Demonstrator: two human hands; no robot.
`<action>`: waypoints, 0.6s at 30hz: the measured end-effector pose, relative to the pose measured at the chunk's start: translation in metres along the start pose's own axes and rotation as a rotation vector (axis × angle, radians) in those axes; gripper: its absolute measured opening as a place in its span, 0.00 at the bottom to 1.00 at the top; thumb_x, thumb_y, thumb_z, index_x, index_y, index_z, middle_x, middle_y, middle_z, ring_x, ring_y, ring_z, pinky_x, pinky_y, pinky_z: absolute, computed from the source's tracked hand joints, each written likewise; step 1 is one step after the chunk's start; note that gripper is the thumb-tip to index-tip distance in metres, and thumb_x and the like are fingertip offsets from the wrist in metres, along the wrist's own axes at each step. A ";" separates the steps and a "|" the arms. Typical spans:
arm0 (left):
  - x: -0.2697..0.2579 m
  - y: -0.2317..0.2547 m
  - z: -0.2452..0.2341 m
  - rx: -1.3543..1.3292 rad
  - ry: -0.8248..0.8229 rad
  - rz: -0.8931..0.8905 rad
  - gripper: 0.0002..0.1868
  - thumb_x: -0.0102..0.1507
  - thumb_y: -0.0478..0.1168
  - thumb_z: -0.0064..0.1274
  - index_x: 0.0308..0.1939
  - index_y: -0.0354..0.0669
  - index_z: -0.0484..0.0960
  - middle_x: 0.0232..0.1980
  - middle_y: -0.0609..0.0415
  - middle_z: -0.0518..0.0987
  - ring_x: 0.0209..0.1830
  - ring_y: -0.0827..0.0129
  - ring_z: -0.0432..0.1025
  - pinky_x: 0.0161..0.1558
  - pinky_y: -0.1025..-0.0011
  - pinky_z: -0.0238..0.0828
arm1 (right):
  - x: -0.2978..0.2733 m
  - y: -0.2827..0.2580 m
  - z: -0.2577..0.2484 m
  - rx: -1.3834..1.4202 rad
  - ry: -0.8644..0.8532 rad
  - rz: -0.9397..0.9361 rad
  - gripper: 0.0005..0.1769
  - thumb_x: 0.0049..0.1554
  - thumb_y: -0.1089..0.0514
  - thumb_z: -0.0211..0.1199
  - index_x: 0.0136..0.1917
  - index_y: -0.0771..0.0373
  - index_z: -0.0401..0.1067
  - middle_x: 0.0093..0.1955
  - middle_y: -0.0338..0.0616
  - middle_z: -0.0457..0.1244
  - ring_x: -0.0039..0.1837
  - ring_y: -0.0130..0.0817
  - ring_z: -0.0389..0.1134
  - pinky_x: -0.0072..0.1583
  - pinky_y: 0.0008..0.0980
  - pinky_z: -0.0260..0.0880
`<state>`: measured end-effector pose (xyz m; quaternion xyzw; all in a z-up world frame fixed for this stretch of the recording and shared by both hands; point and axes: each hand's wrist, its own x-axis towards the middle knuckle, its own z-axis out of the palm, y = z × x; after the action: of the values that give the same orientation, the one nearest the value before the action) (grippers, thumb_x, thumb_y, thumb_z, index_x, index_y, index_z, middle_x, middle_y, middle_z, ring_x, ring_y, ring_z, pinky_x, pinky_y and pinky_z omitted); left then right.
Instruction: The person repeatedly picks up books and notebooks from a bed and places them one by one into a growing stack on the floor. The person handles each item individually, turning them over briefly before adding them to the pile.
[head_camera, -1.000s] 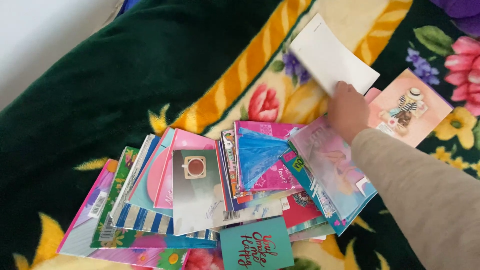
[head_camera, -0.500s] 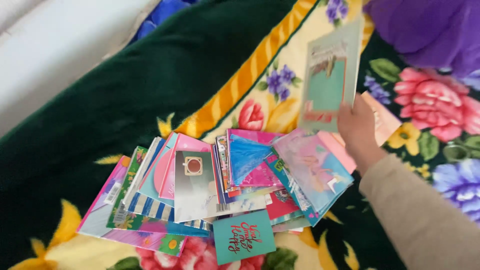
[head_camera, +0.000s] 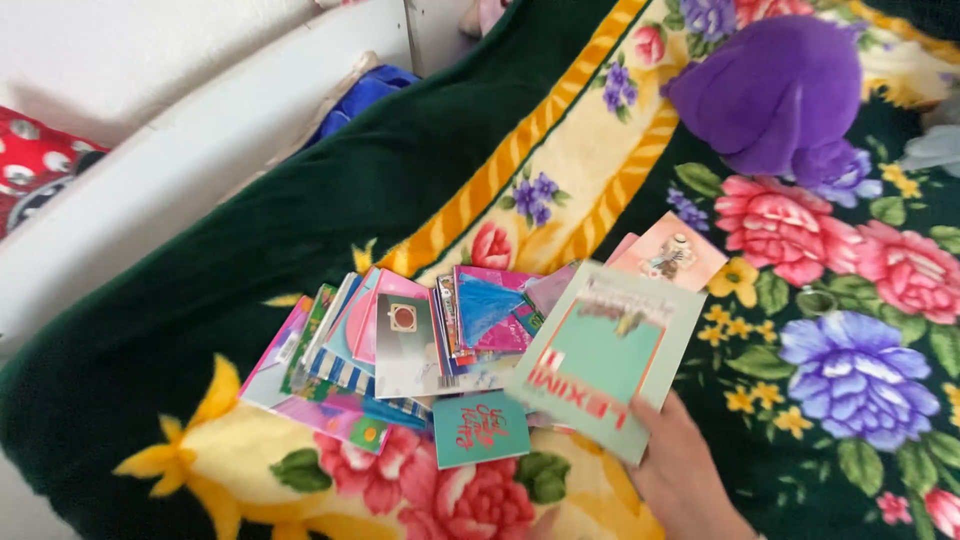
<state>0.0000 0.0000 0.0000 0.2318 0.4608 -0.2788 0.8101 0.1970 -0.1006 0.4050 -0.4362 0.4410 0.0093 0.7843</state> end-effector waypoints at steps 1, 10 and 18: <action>0.019 -0.034 0.012 -0.023 -0.013 -0.008 0.18 0.63 0.47 0.63 0.51 0.38 0.87 0.38 0.45 0.84 0.33 0.65 0.75 0.34 0.74 0.67 | -0.016 0.003 -0.004 0.016 0.020 0.043 0.21 0.65 0.66 0.48 0.70 0.55 0.65 0.63 0.56 0.67 0.55 0.54 0.68 0.54 0.60 0.68; -0.350 0.120 0.208 0.193 -0.101 0.355 0.34 0.63 0.42 0.56 0.75 0.50 0.71 0.62 0.44 0.86 0.54 0.58 0.82 0.52 0.61 0.82 | -0.133 0.007 -0.044 -0.002 -0.110 0.174 0.26 0.64 0.65 0.48 0.75 0.66 0.63 0.67 0.65 0.64 0.59 0.65 0.64 0.58 0.67 0.64; -0.439 0.119 0.214 0.070 0.012 0.551 0.30 0.64 0.31 0.52 0.71 0.48 0.73 0.55 0.42 0.86 0.42 0.56 0.79 0.40 0.59 0.78 | -0.216 -0.001 -0.064 -0.113 -0.114 0.349 0.25 0.66 0.57 0.53 0.75 0.55 0.65 0.67 0.56 0.66 0.62 0.55 0.66 0.63 0.58 0.66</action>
<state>0.0269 0.0569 0.4987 0.3778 0.3754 -0.0622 0.8441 0.0220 -0.0659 0.5421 -0.3951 0.4635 0.1949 0.7688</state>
